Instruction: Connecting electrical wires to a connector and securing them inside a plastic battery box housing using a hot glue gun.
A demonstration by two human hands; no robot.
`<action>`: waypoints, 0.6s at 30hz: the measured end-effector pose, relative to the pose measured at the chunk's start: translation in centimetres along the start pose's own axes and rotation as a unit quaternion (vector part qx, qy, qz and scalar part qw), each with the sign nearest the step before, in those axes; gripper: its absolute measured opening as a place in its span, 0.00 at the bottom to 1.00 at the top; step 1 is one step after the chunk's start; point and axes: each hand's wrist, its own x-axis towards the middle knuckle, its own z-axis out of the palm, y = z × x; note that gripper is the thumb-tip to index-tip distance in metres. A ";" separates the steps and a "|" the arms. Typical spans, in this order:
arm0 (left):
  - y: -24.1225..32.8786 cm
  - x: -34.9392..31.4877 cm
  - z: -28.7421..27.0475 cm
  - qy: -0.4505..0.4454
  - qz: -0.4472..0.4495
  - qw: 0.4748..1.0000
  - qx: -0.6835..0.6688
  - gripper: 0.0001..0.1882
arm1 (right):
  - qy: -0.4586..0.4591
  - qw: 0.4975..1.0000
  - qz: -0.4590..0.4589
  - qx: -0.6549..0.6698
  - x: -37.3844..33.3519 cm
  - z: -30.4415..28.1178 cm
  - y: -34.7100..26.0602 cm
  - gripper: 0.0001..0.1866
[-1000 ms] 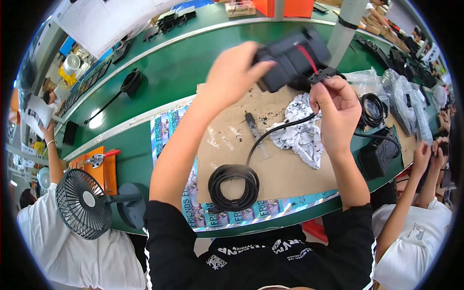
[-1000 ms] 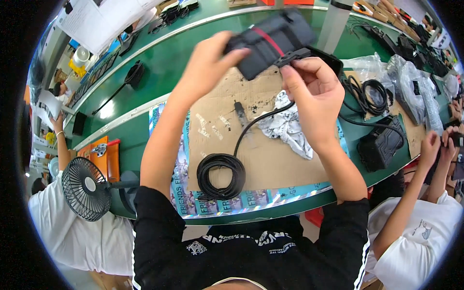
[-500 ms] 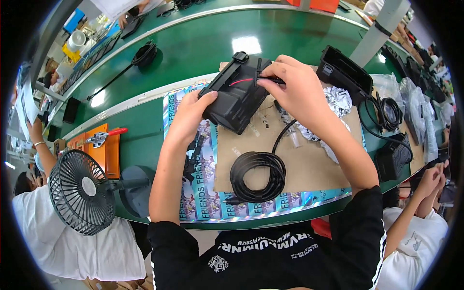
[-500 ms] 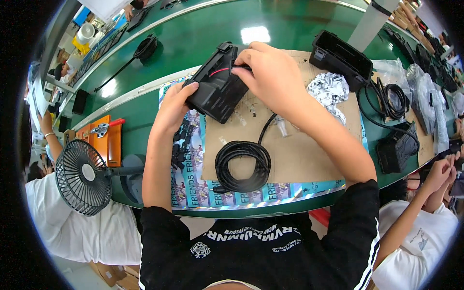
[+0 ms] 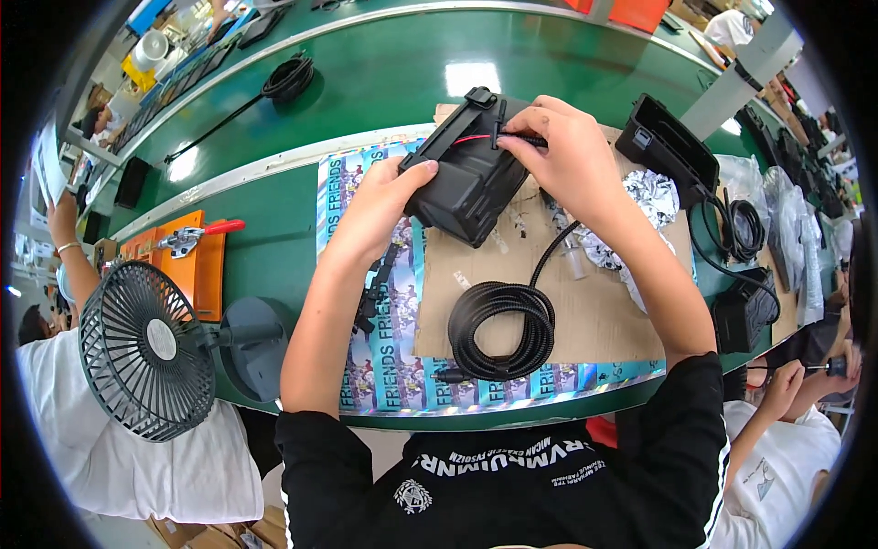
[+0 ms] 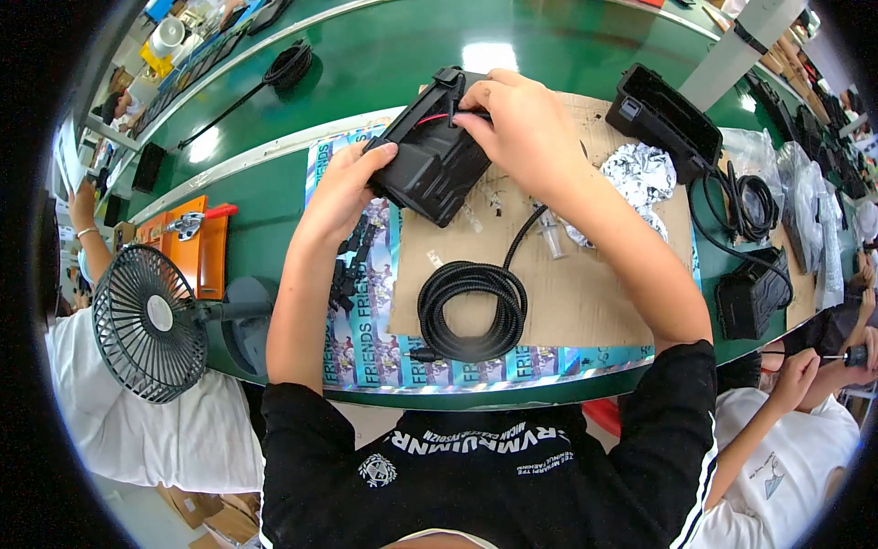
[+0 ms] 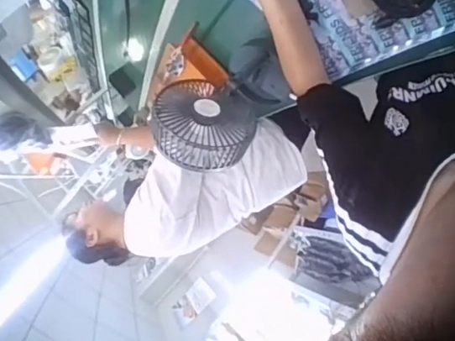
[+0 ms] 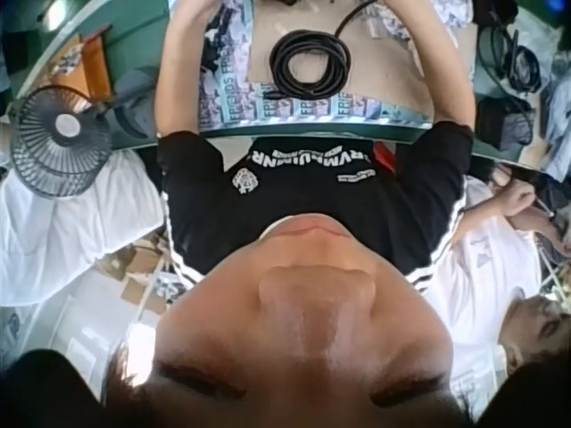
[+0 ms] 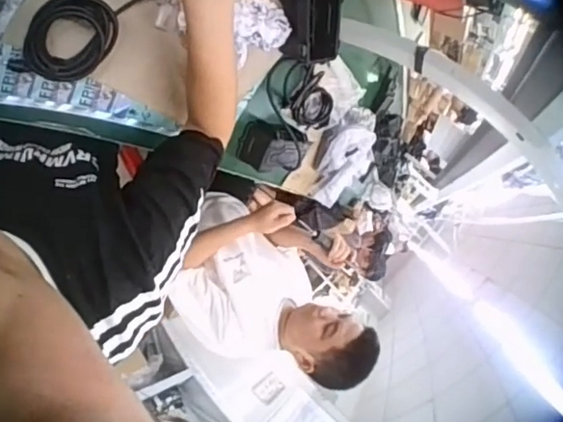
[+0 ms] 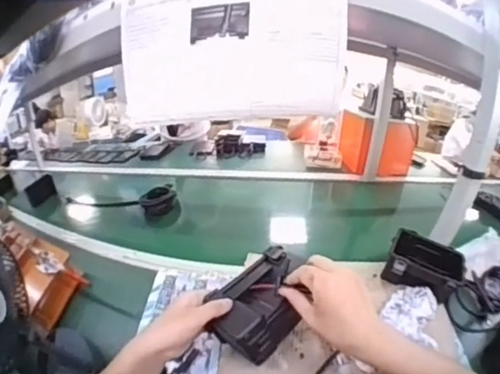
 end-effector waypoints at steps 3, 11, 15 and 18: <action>-0.1 0.0 -0.1 0.008 -0.011 1.000 0.015 0.16 | -0.010 1.000 0.001 -0.007 0.0 0.4 -0.1 0.08; -0.4 -0.6 1.5 -0.002 0.003 1.000 0.025 0.20 | -0.030 0.996 -0.080 -0.033 -0.1 0.3 -0.3 0.08; -0.3 -1.0 3.0 0.089 0.138 0.980 0.112 0.37 | -0.090 0.996 0.013 0.015 0.0 0.3 -0.6 0.07; -0.2 -1.0 3.3 0.026 0.133 0.986 0.094 0.35 | -0.104 0.994 0.027 0.002 -0.1 0.6 -0.6 0.06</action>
